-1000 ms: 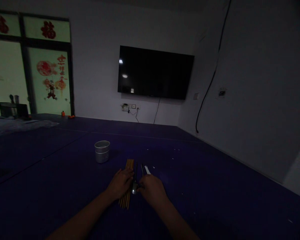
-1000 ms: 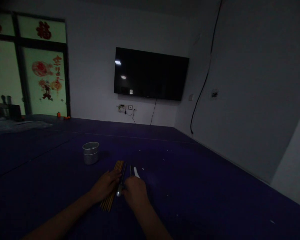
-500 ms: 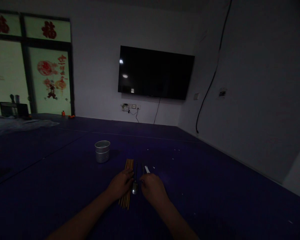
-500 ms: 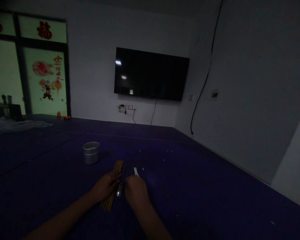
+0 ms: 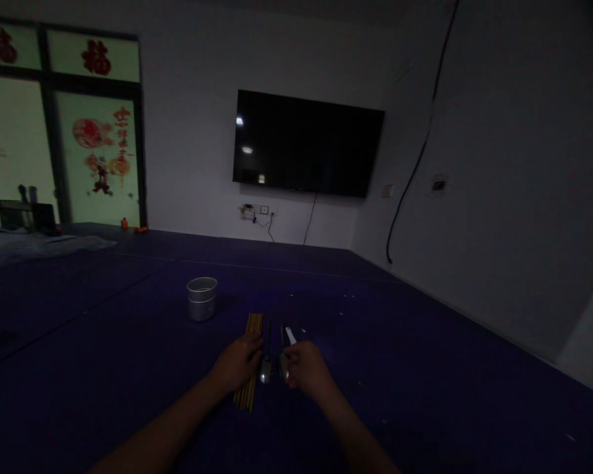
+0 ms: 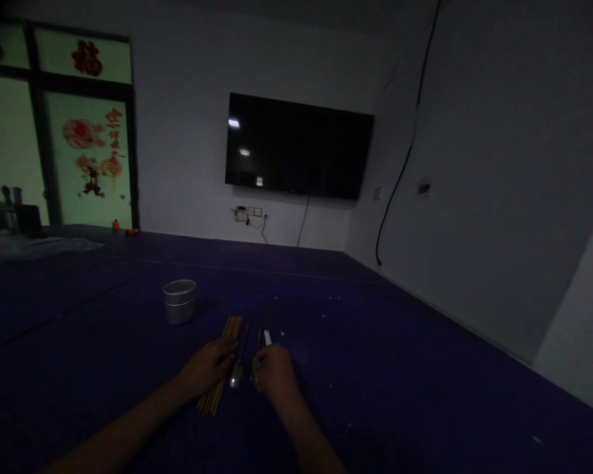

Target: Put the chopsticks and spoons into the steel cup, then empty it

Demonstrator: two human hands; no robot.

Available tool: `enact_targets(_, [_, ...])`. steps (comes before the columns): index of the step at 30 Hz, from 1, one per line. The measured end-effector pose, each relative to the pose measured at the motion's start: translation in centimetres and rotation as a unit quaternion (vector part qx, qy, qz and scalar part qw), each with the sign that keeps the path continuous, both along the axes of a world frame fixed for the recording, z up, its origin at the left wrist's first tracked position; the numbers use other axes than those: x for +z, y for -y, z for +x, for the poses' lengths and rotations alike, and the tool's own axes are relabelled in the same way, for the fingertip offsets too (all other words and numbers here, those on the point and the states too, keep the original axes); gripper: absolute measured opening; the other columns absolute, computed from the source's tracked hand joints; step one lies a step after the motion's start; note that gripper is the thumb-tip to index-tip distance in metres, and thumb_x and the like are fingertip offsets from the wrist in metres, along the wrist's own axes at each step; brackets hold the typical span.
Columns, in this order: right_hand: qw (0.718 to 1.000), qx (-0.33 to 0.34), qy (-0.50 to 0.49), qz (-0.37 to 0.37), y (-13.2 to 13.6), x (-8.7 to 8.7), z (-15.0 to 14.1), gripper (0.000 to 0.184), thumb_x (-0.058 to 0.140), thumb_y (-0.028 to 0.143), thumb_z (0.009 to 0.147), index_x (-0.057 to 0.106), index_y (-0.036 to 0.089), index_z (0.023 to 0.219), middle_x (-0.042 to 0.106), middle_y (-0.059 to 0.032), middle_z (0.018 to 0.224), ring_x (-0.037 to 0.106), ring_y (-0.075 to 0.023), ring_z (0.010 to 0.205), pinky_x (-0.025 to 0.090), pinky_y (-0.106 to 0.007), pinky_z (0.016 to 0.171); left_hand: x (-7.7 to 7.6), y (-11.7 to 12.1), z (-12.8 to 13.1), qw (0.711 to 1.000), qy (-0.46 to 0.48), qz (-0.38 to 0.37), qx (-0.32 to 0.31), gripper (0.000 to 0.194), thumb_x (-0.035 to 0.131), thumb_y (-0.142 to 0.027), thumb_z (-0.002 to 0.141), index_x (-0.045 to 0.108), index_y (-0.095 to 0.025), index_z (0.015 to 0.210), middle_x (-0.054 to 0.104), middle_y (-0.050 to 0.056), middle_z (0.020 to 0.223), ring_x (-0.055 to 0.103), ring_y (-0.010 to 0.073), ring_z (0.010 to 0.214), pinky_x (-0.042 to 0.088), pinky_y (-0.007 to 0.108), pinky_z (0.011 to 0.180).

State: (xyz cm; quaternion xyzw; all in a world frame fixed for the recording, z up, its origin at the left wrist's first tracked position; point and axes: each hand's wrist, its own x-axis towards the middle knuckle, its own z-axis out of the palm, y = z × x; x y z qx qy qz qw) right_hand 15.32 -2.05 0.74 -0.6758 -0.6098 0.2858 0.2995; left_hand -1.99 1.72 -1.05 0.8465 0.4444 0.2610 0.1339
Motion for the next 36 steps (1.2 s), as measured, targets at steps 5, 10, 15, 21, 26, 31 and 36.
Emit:
enact_targets(5, [0.999,0.006,0.038,0.024,0.0,0.0,0.5,0.023,0.052,0.006,0.069,0.071,0.015,0.078,0.069,-0.0043,0.067,0.062,-0.0112,0.053,0.038,-0.017,0.048,0.0,-0.1,0.0,1.0,-0.004,-0.004,-0.003,0.04,0.043,-0.022,0.084,0.06,-0.015,0.12,0.05,0.01,0.136,0.039,0.0218,0.13,0.031,0.036,0.109])
enact_targets(10, [0.98,0.031,0.175,0.088,0.3,0.8,0.6,0.018,0.06,0.009,0.067,0.072,0.018,0.076,0.071,-0.0066,0.077,0.065,-0.0166,0.076,0.041,-0.02,0.061,0.1,-0.1,0.1,1.0,-0.017,0.001,-0.003,0.041,0.043,-0.022,0.085,0.059,-0.015,0.121,0.048,0.009,0.137,0.039,0.0212,0.131,0.03,0.035,0.11])
enact_targets(15, [0.964,0.006,0.246,0.104,0.9,1.8,0.3,0.019,0.059,0.014,0.074,0.072,0.02,0.086,0.071,-0.0075,0.091,0.064,-0.0193,0.088,0.042,-0.023,0.07,0.0,0.0,0.0,1.0,-0.016,0.005,0.0,0.04,0.043,-0.023,0.085,0.059,-0.018,0.122,0.049,0.008,0.136,0.041,0.0208,0.129,0.031,0.036,0.109])
enact_targets(21, [0.951,0.042,0.276,0.136,1.6,2.6,0.0,0.022,0.06,0.018,0.077,0.07,0.022,0.095,0.068,-0.0063,0.104,0.058,-0.0207,0.102,0.039,-0.026,0.085,0.1,0.0,-0.1,1.0,-0.016,0.008,-0.006,0.04,0.043,-0.02,0.084,0.059,-0.016,0.121,0.05,0.008,0.135,0.041,0.0207,0.129,0.031,0.036,0.109])
enact_targets(26, [0.936,0.099,0.319,0.112,1.6,2.6,0.0,0.017,0.056,0.017,0.078,0.07,0.021,0.086,0.069,-0.0072,0.097,0.057,-0.0217,0.101,0.037,-0.029,0.085,0.1,0.0,0.0,1.0,-0.023,0.006,0.001,0.04,0.043,-0.022,0.085,0.059,-0.016,0.121,0.05,0.009,0.135,0.042,0.0209,0.129,0.031,0.036,0.109])
enact_targets(31, [0.933,0.114,0.326,0.104,1.3,2.3,-0.1,0.017,0.053,0.017,0.08,0.069,0.02,0.081,0.069,-0.0067,0.092,0.059,-0.0203,0.097,0.034,-0.03,0.084,0.1,0.0,0.0,1.0,-0.014,0.01,-0.002,0.041,0.043,-0.022,0.085,0.058,-0.017,0.123,0.051,0.008,0.135,0.042,0.0208,0.128,0.031,0.036,0.108])
enact_targets(36, [0.935,0.129,0.313,0.106,1.1,2.1,0.0,0.015,0.054,0.017,0.078,0.068,0.02,0.078,0.069,-0.0056,0.09,0.059,-0.0203,0.095,0.034,-0.028,0.081,0.1,0.1,0.0,1.0,-0.014,0.004,0.001,0.04,0.042,-0.022,0.084,0.061,-0.015,0.119,0.05,0.009,0.135,0.042,0.0216,0.128,0.032,0.036,0.108])
